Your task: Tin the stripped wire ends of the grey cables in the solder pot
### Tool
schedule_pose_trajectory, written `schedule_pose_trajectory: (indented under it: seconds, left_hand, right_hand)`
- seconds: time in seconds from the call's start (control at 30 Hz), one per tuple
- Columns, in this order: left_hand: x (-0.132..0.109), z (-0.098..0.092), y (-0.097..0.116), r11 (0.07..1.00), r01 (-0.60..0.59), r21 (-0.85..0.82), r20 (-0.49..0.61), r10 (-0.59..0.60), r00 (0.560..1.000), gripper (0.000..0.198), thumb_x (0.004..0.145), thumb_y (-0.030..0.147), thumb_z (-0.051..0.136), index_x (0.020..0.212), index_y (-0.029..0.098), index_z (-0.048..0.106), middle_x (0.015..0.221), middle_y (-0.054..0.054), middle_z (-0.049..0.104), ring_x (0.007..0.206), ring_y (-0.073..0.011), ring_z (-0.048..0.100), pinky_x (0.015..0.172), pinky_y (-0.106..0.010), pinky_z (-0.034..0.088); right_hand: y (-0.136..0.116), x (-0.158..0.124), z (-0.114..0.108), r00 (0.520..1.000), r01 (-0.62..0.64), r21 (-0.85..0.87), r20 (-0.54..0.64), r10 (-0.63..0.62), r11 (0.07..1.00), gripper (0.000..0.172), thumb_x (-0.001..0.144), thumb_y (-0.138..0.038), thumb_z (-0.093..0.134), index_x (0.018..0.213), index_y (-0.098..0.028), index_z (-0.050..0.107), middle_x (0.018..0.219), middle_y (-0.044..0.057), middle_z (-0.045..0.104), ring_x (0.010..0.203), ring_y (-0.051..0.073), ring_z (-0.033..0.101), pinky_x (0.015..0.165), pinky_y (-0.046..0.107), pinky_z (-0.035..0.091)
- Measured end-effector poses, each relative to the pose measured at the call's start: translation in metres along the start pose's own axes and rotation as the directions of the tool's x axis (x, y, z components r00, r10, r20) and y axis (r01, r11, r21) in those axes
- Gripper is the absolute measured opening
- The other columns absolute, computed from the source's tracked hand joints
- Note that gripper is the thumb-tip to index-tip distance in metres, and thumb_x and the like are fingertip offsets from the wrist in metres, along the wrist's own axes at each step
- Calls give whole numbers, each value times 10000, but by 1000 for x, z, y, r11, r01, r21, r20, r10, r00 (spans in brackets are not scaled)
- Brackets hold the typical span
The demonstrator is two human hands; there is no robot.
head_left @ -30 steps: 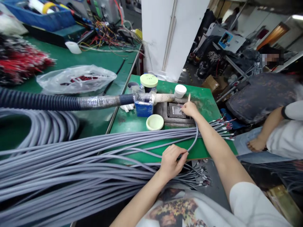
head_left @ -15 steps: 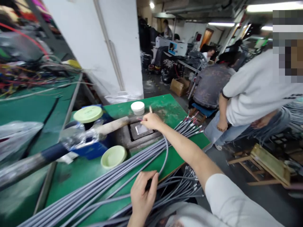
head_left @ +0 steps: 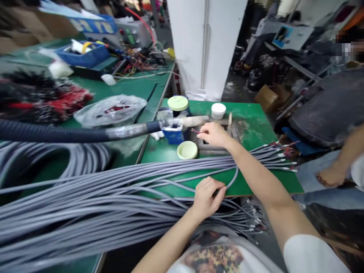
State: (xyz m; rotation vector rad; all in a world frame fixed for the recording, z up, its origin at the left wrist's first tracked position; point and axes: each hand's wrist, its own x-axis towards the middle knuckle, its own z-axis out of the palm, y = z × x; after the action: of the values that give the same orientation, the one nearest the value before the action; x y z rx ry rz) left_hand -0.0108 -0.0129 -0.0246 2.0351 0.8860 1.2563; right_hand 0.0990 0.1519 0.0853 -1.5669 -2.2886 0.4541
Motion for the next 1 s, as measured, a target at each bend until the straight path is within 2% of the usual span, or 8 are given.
schedule_pose_trajectory:
  seconds: [0.13, 0.3, 0.5, 0.63, 0.73, 0.87, 1.0]
  left_hand:
    - [-2, -2, -3, 1000, -4, -4, -24, 4, 1000, 59, 842, 200, 578, 861, 176, 629, 738, -49, 674, 675, -152, 574, 645, -303, 440]
    - [-3, -5, -4, 1000, -22, 2, -25, 22, 999, 85, 858, 220, 559, 865, 176, 631, 757, -52, 681, 682, -147, 583, 650, -301, 440]
    - [-4, -8, -7, 999, -32, 19, -14, 32, 999, 111, 865, 248, 553, 870, 174, 636, 737, -51, 668, 674, -152, 576, 637, -301, 434]
    - [-5, -9, -7, 999, -33, 14, -16, 33, 999, 109, 864, 249, 555, 869, 174, 634, 736, -49, 666, 672, -150, 573, 635, -301, 434]
    - [-5, -9, -7, 1000, -21, -2, -26, 21, 999, 119, 871, 255, 546, 876, 178, 637, 737, -51, 666, 674, -148, 582, 641, -298, 441]
    - [-5, -10, -7, 999, -22, -26, -38, 21, 999, 102, 862, 243, 559, 876, 181, 638, 747, -52, 674, 684, -149, 592, 645, -295, 440]
    - [-6, -9, -7, 999, -17, -44, -44, 15, 999, 75, 851, 216, 573, 881, 180, 632, 761, -54, 683, 689, -152, 589, 654, -300, 436]
  right_hand:
    - [-23, 14, 26, 991, 28, -138, 130, -9, 990, 200, 802, -331, 591, 726, -181, 699, 790, 44, 685, 731, 171, 585, 610, 260, 321]
    - [-35, 19, 48, 971, 37, -293, 238, 35, 955, 203, 817, -319, 551, 832, -190, 707, 911, 94, 709, 842, 233, 635, 638, 276, 375]
    - [-42, 20, 59, 966, 21, -352, 248, 71, 936, 205, 796, -276, 543, 875, -168, 698, 931, 134, 709, 855, 270, 643, 644, 294, 401]
    - [-41, 19, 50, 968, 7, -372, 236, 88, 928, 195, 797, -281, 550, 837, -168, 704, 909, 126, 715, 834, 259, 645, 628, 290, 390]
    - [-25, 17, 27, 980, -31, -353, 173, 97, 935, 221, 809, -331, 556, 781, -175, 710, 840, 91, 720, 776, 211, 634, 626, 270, 377]
    - [20, 12, -3, 980, -190, -331, -1, 200, 925, 240, 794, -344, 575, 694, -169, 705, 711, 57, 698, 680, 176, 610, 592, 258, 357]
    - [64, 10, -4, 937, -343, -354, -66, 343, 870, 221, 768, -338, 598, 674, -174, 711, 716, 68, 701, 720, 189, 625, 617, 257, 378]
